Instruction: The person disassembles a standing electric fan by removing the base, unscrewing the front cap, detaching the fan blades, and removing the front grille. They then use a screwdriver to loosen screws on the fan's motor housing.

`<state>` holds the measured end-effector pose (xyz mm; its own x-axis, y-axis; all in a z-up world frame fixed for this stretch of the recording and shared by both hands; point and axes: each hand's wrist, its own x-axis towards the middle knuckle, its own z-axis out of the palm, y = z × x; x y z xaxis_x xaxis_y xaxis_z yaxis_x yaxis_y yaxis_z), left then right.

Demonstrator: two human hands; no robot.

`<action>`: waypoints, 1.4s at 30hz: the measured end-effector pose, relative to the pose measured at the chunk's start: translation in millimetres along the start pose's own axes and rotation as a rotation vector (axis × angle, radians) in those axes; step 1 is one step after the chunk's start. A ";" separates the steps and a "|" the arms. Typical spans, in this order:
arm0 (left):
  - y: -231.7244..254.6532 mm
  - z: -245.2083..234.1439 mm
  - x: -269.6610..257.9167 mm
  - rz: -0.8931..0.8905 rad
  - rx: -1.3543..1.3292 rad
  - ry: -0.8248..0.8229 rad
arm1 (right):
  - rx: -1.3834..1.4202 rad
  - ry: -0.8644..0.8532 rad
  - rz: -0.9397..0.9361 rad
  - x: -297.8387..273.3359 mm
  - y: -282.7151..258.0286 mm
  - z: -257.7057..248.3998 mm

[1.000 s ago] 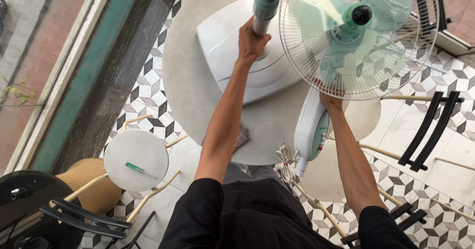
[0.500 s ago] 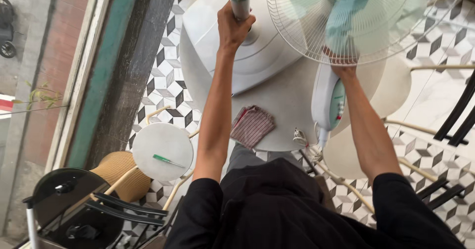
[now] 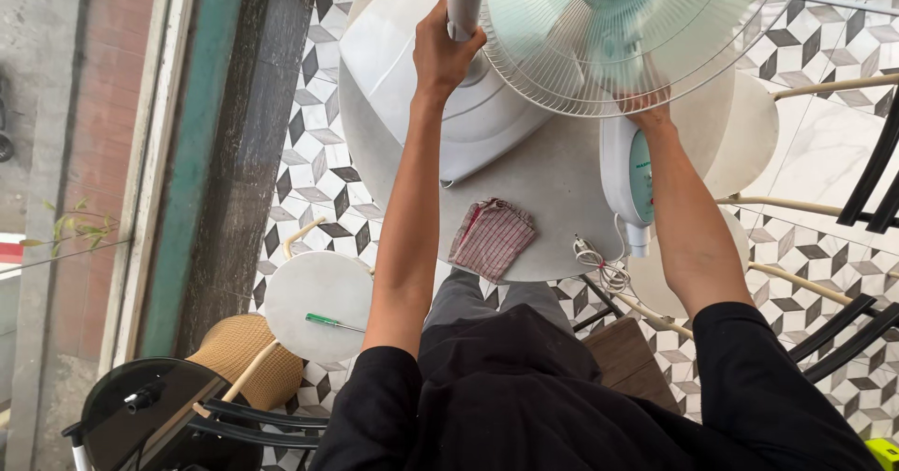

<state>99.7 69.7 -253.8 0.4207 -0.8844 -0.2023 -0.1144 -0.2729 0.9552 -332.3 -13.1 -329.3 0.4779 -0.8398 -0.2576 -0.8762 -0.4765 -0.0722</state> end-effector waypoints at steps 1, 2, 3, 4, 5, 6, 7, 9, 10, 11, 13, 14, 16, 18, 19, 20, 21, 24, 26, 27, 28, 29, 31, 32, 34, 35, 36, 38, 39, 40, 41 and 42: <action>-2.8 -3.2 -0.3 0.002 -0.023 -0.029 | -0.004 -0.001 0.014 -3.2 -1.4 -2.0; -7.3 -7.5 -1.1 0.001 -0.044 -0.056 | -0.008 0.001 0.020 -3.7 -4.0 -3.1; -11.5 -9.7 -0.7 0.044 -0.086 -0.054 | -0.012 0.004 0.025 -1.5 -5.2 -5.7; -14.6 -9.2 1.2 0.087 -0.131 -0.049 | -0.015 0.002 0.030 1.2 -5.3 -8.7; -17.3 -8.7 2.2 0.131 -0.174 -0.044 | -0.018 0.000 0.032 3.4 -5.7 -11.7; -19.9 -9.5 1.2 0.126 -0.201 -0.045 | -0.015 -0.006 0.036 4.6 -7.8 -13.3; -21.6 -9.6 -0.1 0.121 -0.227 -0.046 | -0.012 -0.013 0.042 5.2 -11.1 -13.7; -23.6 -7.4 -2.7 0.083 -0.261 -0.053 | -0.014 -0.035 0.069 -0.1 -14.1 -15.8; -25.6 -6.3 -4.3 0.053 -0.266 -0.055 | -0.014 -0.046 0.086 -6.0 -15.2 -16.2; -29.0 -5.9 -6.4 0.024 -0.271 -0.058 | -0.015 -0.054 0.100 -14.0 -16.5 -16.2; -37.1 -4.9 1.2 0.154 -0.251 -0.036 | -0.027 -0.049 0.132 -26.1 -21.1 -14.8; -41.2 -0.5 0.7 0.213 -0.246 -0.020 | -0.039 -0.039 0.140 -31.2 -21.4 -16.8; -46.9 5.0 -1.3 0.164 -0.263 -0.034 | -0.062 0.013 0.254 -45.2 -35.7 -19.7; -48.8 7.1 7.1 0.158 -0.275 -0.037 | -0.045 -0.012 0.455 -61.0 -54.5 -33.6; -48.8 9.9 11.3 0.172 -0.283 -0.035 | -0.045 -0.101 0.541 -63.0 -64.8 -43.5; -50.9 9.7 8.2 0.176 -0.288 -0.033 | -0.043 -0.201 0.625 -68.5 -80.6 -52.4; -51.8 10.1 4.8 0.140 -0.219 -0.029 | -0.042 -0.302 0.708 -73.3 -98.1 -63.5; -42.4 15.5 8.4 0.096 -0.064 0.001 | -0.091 -0.551 0.635 -70.4 -154.8 -113.3; -32.0 15.8 8.8 0.130 -0.017 0.040 | -0.061 -0.628 0.604 -68.7 -199.1 -149.8; -27.0 11.3 9.8 0.082 0.003 0.013 | -0.064 -0.629 0.554 -68.0 -220.2 -167.1; -21.3 9.3 7.2 0.035 0.020 -0.023 | -0.067 -0.631 0.514 -66.6 -238.2 -183.3; -15.7 6.6 5.7 -0.011 0.037 -0.060 | 0.040 -0.555 0.469 -61.1 -253.6 -197.0; -7.7 -1.6 8.6 -0.010 0.082 -0.099 | 0.251 -0.400 0.379 -51.1 -281.8 -212.9; -5.3 -3.3 8.2 -0.011 0.101 -0.126 | 0.370 -0.314 0.321 -42.0 -291.8 -217.0; -6.8 -7.2 8.3 0.019 0.116 -0.146 | 0.601 -0.047 0.146 -16.6 -308.2 -217.5; -10.3 -7.5 10.0 0.040 0.122 -0.158 | 0.707 0.131 0.023 -4.4 -316.0 -215.1; -16.8 -7.1 9.1 0.061 0.129 -0.165 | 0.729 0.199 0.007 7.8 -323.7 -212.0; -31.7 -4.3 18.3 0.119 0.146 -0.176 | 0.765 0.352 -0.032 36.7 -333.6 -208.6; -38.0 2.0 14.7 0.241 0.169 -0.100 | 0.777 0.379 -0.023 44.2 -335.4 -208.4; -46.2 2.1 16.5 0.364 0.197 -0.017 | 0.800 0.406 -0.022 52.5 -343.3 -203.2; -51.1 3.8 27.4 0.259 0.165 -0.118 | 0.823 0.434 -0.022 61.3 -351.8 -196.9; -55.8 6.6 19.8 0.134 0.131 -0.225 | 0.829 0.460 0.026 61.0 -358.7 -190.8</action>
<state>108.5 64.9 -312.5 0.1854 -0.9737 -0.1326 -0.2766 -0.1812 0.9438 23.0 56.9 -135.2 0.2805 -0.9518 0.1237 -0.5672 -0.2683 -0.7787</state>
